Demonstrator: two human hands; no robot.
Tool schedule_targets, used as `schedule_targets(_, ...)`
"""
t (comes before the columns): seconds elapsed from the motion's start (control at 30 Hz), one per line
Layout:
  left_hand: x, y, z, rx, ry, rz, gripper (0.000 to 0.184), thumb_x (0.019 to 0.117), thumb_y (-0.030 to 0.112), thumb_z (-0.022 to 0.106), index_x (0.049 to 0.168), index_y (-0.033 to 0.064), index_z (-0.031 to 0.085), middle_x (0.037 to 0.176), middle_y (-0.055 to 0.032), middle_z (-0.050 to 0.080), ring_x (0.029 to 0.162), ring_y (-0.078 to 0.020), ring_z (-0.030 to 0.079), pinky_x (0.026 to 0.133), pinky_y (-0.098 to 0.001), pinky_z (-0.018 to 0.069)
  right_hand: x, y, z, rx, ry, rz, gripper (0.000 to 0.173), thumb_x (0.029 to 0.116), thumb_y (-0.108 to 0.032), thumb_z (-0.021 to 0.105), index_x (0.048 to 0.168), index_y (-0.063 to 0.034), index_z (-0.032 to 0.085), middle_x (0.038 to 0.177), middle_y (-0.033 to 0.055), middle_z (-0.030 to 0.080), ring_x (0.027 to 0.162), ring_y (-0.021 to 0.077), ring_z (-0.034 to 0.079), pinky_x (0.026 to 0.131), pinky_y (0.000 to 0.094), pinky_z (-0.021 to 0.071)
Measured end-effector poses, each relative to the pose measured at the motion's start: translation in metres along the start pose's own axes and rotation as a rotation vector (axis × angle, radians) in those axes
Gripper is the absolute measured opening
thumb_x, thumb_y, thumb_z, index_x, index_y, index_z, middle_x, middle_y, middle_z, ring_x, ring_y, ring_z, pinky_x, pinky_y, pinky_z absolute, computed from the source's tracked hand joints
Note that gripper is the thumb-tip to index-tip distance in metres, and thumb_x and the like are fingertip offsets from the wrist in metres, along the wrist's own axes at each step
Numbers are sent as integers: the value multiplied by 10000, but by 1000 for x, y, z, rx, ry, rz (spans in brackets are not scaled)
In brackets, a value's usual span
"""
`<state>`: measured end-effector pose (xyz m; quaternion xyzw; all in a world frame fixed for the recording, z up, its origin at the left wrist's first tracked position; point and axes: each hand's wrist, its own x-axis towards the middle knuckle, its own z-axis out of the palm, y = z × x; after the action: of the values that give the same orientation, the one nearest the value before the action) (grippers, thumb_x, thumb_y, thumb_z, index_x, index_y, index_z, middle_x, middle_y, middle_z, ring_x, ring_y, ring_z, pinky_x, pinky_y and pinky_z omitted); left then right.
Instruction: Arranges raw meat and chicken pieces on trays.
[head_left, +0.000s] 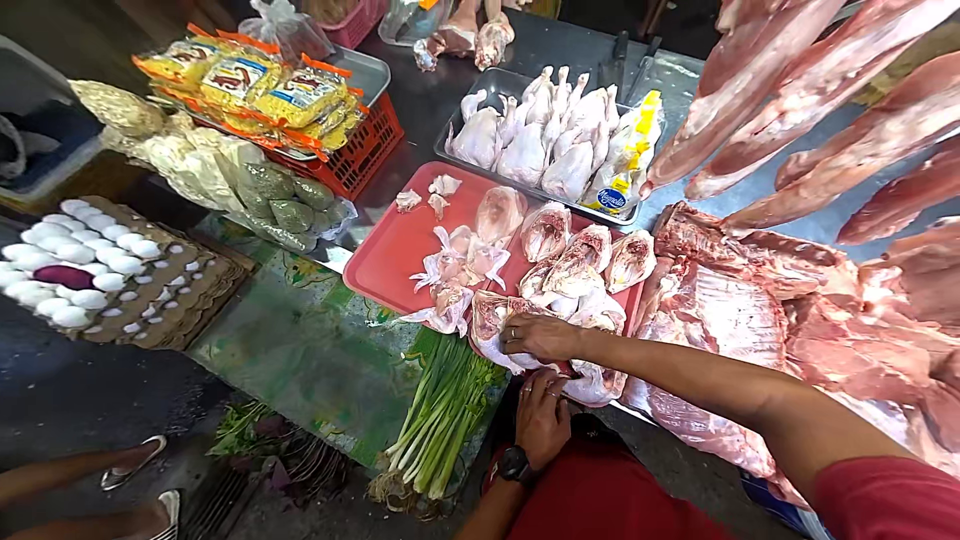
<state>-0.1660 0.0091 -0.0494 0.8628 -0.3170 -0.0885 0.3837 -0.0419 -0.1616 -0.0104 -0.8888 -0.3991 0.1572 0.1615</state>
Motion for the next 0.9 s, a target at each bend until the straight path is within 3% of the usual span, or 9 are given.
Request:
schedule_targets(0.03, -1, -3, -2, -6, 46, -13, 338, 934, 193, 627, 1252, 147, 731, 1391, -76, 636, 1360, -254, 543, 1155, -465, 432, -4, -1, -1, 27, 30, 15, 542, 806, 12, 715, 1316, -167, 665, 1392, 105, 603, 1353, 327, 505, 1168, 475, 384)
schedule_targets(0.1, 1, -7, -9, -20, 136, -45, 319, 928, 188, 640, 1228, 138, 736, 1364, -92, 645, 1320, -254, 572, 1118, -457, 471, -16, -1, -13, 100, 143, 123, 463, 879, -78, 650, 1332, -171, 665, 1425, 79, 596, 1386, 282, 492, 1177, 457, 385)
schedule_targets(0.2, 16, -15, -26, -22, 222, -136, 347, 914, 177, 675, 1251, 100, 713, 1406, -141, 605, 1315, -286, 571, 1077, -478, 504, -48, 19, -48, 213, 314, 573, 364, 971, -159, 622, 1330, -135, 680, 1410, 94, 623, 1355, 280, 541, 1141, 499, 435)
schedule_targets(0.3, 39, -21, -42, 25, 236, -190, 379, 904, 188, 697, 1266, 77, 696, 1446, -169, 566, 1335, -321, 551, 1080, -484, 498, -85, 68, -51, 270, 405, 1100, 429, 916, -264, 702, 1325, -139, 668, 1309, 193, 651, 1257, 421, 582, 1008, 651, 487)
schedule_targets(0.37, 54, -25, -45, 63, 240, -178, 367, 908, 211, 695, 1259, 104, 704, 1439, -149, 573, 1339, -313, 543, 1094, -470, 482, -101, 87, -39, 327, 335, 1301, 580, 874, -424, 738, 1356, -124, 621, 1202, 238, 683, 1144, 465, 637, 924, 691, 503)
schedule_targets(0.47, 72, -25, -45, 123, 192, -148, 340, 906, 242, 685, 1228, 138, 721, 1417, -107, 599, 1355, -293, 527, 1126, -464, 448, -104, 92, -15, 449, 278, 1382, 737, 803, -553, 784, 1389, -158, 576, 1124, 213, 713, 1038, 430, 688, 876, 680, 528)
schedule_targets(0.6, 84, -21, -41, 239, 45, -175, 366, 896, 279, 684, 1235, 147, 721, 1495, -144, 529, 1397, -330, 482, 1140, -486, 422, -102, 97, -12, 654, 406, 1464, 741, 754, -364, 864, 1388, -141, 552, 1134, 208, 711, 1057, 420, 682, 893, 664, 528)
schedule_targets(0.8, 84, -24, -37, 264, 34, -150, 344, 888, 284, 693, 1195, 134, 735, 1501, -175, 515, 1394, -362, 480, 1132, -509, 424, -117, 96, -28, 632, 481, 1512, 521, 771, -392, 806, 1181, -92, 688, 1048, 196, 720, 1011, 401, 687, 836, 663, 528)
schedule_targets(0.9, 84, -25, -38, 213, 48, -143, 330, 889, 264, 704, 1185, 123, 738, 1497, -179, 520, 1388, -373, 483, 1117, -518, 436, -128, 96, -26, 679, 534, 1492, 474, 794, -379, 794, 1168, -102, 710, 1051, 186, 723, 1019, 392, 682, 855, 656, 521)
